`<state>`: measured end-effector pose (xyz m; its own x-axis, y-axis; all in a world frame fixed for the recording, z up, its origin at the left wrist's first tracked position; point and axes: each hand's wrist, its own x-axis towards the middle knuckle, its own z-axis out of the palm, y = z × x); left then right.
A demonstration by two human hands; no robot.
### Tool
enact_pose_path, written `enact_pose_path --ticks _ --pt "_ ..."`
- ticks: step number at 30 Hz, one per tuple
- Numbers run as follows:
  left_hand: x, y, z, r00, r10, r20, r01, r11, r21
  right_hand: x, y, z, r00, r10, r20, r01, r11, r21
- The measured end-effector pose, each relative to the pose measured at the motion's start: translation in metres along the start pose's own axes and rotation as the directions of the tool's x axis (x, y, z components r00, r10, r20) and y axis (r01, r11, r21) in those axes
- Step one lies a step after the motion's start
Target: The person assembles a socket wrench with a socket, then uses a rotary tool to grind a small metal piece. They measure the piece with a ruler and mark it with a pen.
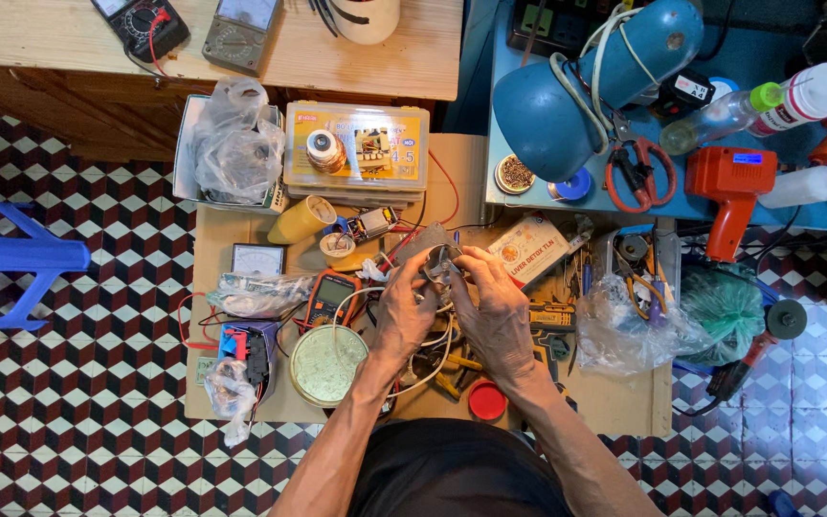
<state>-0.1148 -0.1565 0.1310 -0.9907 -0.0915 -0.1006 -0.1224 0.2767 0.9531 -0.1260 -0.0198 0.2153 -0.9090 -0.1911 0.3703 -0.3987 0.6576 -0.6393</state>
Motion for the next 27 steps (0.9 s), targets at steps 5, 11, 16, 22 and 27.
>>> enact_pose_path --ticks 5,11,16,22,27 --pt "0.008 -0.02 0.013 0.949 0.315 0.009 -0.303 0.903 0.304 -0.002 0.001 0.001 0.97 0.227 0.093 -0.241 0.952 0.189" --pt "0.011 -0.043 0.022 0.925 0.376 -0.047 -0.339 0.877 0.339 -0.008 0.015 -0.009 0.858 0.485 0.169 -0.488 0.669 0.56" --pt "0.022 -0.055 0.016 0.975 0.203 -0.088 -0.178 0.956 0.234 -0.008 0.034 -0.008 0.796 0.598 0.088 -0.437 0.468 0.768" --pt "0.03 -0.06 0.0 0.957 -0.277 -0.089 0.256 0.947 -0.195 -0.026 0.052 -0.003 0.73 0.648 0.217 -0.476 0.254 0.842" --pt "0.009 -0.077 -0.03 0.932 -0.35 -0.092 0.201 0.713 -0.672 -0.041 0.061 0.002 0.703 0.643 0.303 -0.56 0.237 0.794"
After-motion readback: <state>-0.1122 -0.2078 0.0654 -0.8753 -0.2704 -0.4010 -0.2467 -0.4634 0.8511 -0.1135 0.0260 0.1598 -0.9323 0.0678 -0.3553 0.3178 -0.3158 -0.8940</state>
